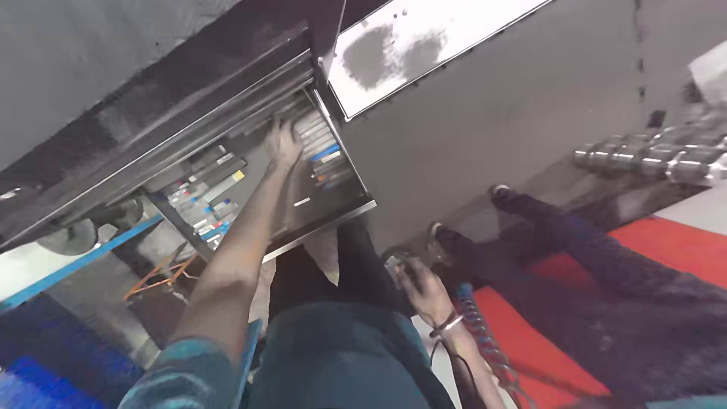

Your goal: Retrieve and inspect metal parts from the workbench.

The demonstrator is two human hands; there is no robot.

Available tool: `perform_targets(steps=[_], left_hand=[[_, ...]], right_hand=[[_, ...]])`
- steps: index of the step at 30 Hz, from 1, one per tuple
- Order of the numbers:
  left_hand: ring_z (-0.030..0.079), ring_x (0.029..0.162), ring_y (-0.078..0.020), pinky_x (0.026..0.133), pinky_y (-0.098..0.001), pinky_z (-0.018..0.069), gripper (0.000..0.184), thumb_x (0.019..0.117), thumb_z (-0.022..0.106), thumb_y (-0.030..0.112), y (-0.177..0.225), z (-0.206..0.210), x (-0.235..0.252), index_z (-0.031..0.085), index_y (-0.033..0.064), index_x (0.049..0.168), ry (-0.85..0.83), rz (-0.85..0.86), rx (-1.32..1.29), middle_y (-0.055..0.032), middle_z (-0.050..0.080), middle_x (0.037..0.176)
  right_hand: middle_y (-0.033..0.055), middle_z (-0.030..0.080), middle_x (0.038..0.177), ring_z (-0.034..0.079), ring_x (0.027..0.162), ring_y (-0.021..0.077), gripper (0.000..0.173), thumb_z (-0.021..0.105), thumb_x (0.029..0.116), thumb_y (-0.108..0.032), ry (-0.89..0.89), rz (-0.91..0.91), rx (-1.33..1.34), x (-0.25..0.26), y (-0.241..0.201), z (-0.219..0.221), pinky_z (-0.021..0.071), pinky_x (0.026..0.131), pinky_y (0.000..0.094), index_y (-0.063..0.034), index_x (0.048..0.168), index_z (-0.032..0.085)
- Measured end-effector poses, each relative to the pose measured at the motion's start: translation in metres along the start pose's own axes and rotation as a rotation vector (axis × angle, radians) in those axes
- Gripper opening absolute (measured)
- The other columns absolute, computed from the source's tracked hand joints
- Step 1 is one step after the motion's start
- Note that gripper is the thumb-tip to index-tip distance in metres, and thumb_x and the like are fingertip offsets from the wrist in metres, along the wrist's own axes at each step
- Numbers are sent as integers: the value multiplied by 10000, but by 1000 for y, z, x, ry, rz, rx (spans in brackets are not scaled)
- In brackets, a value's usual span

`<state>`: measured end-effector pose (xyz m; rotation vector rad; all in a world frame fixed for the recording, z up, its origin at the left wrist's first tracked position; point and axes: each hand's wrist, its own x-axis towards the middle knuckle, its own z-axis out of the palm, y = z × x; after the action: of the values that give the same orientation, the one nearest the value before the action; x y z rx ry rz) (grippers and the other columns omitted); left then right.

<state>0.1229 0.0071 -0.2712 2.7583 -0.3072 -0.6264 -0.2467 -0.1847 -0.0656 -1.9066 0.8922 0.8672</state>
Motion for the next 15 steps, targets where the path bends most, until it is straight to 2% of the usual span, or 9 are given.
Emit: perform_targets(steps=[3, 5, 8, 10, 15], left_hand=[[523, 1350, -399, 1082, -573, 454, 388, 997, 543, 248, 3, -5, 7, 650, 92, 1336, -47, 61, 108, -197, 554, 1450], [541, 1324, -399, 1029, -595, 482, 371, 988, 550, 236, 6, -9, 7, 657, 112, 1321, -80, 69, 138, -178, 590, 1404], [569, 1295, -419, 979, -638, 503, 384, 1019, 532, 222, 9, -15, 12, 621, 118, 1378, -161, 45, 153, -181, 595, 1409], [592, 1259, -423, 977, -630, 505, 357, 1019, 546, 216, 8, -12, 17, 639, 92, 1340, -179, 37, 177, -189, 607, 1385], [634, 1180, -425, 937, -614, 530, 294, 1012, 577, 215, 22, -25, 32, 679, 63, 1242, -330, 6, 290, -218, 648, 1280]], right_hand=[[102, 730, 1023, 719, 907, 233, 438, 561, 1017, -402, 5, -16, -2, -2, 3, 5, 594, 855, 499, -64, 1279, 660], [106, 731, 1033, 718, 925, 240, 434, 565, 1018, -395, 6, -24, -28, -7, 4, 7, 591, 868, 502, -64, 1280, 665], [134, 726, 1042, 716, 937, 276, 432, 573, 1021, -387, -4, -11, -49, -12, 3, 8, 582, 878, 526, -41, 1267, 655], [139, 727, 1046, 718, 934, 285, 436, 573, 1025, -377, -7, -9, -54, -15, 2, 8, 582, 877, 535, -34, 1283, 649], [107, 732, 1094, 725, 941, 255, 431, 566, 1026, -392, -1, 20, -84, -19, 0, 6, 591, 875, 524, -101, 1333, 649]])
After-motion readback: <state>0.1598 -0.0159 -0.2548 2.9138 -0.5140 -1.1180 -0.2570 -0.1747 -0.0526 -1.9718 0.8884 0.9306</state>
